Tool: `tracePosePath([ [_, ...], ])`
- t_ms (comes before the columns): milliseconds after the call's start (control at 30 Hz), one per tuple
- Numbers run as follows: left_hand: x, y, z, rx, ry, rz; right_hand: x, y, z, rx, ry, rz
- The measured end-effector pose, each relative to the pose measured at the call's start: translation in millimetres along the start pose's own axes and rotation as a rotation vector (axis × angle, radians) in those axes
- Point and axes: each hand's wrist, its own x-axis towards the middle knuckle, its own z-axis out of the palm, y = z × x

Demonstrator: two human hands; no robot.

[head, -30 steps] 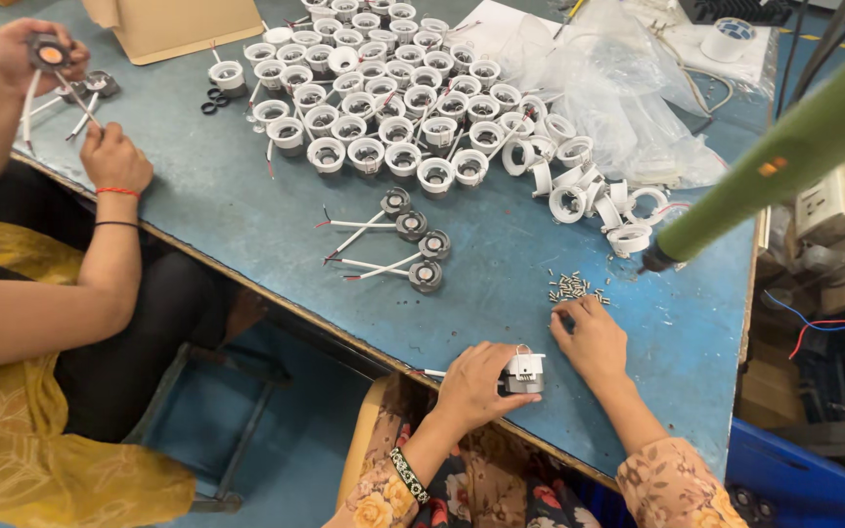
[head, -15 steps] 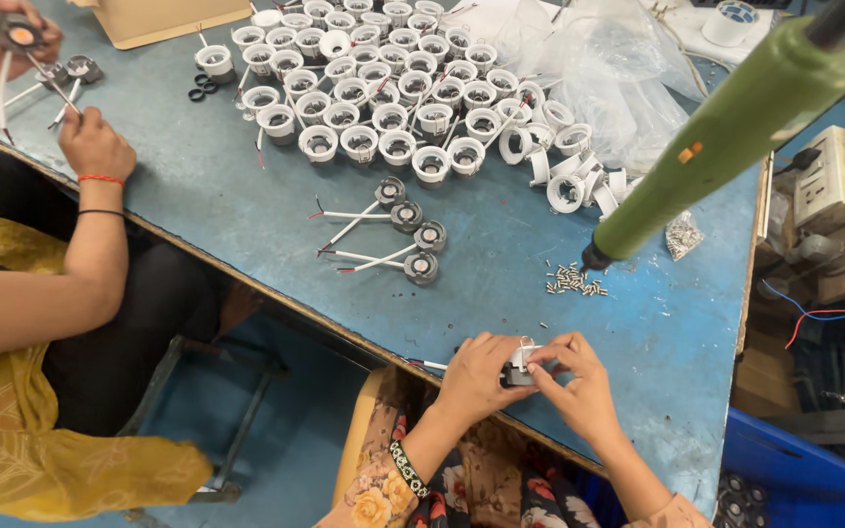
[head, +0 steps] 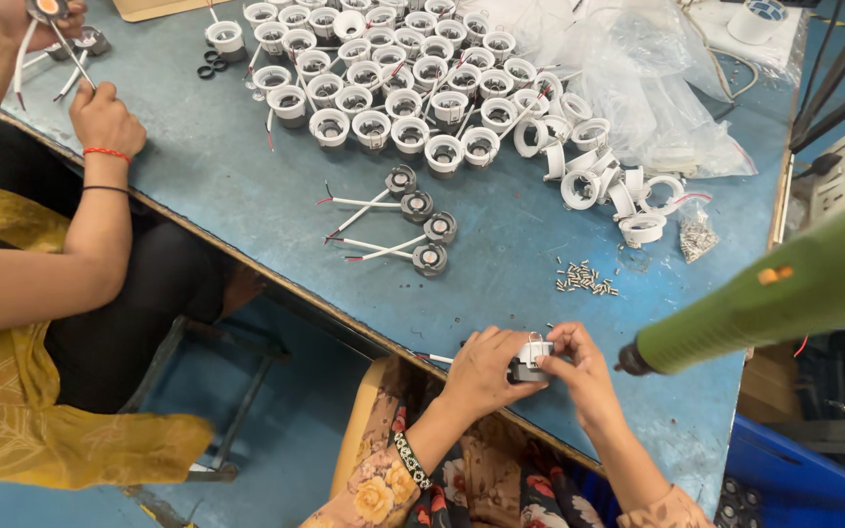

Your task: The person assembles small electrical components by inserting a motor into a white plastic housing and securing it with screws using a green power screwdriver. The person repeats this process for multiple units, placing finished assemblies on the table.

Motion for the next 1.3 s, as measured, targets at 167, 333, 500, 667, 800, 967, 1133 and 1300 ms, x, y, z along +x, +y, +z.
tracePosePath([
  [167, 7, 7, -6, -0.029, -0.028, -0.067, 8, 24, -24, 0.124, -0.063, 0.077],
  [333, 9, 8, -8, -0.056, -0.081, -0.108, -1, -52, -77, 0.488, 0.12, -0.075],
  [500, 12, 4, -4, -0.069, -0.101, -0.128, -40, -200, -94, 0.509, 0.214, -0.399],
  [667, 11, 0, -1, -0.106, -0.123, -0.116, -47, -248, -52, 0.067, 0.207, -0.595],
  [800, 13, -2, -2, -0.127, -0.127, -0.109, -38, -215, -30, 0.301, 0.018, -0.718],
  [967, 13, -3, -3, -0.1, -0.132, -0.067, -27, -150, -11, 0.348, -0.081, -0.768],
  [1133, 13, -3, -5, -0.111, -0.113, -0.054, -26, -118, -8, 0.527, -0.085, -0.626],
  [1300, 13, -2, -6, -0.108, -0.113, -0.065, -16, -107, -14, 0.526, -0.106, -0.637],
])
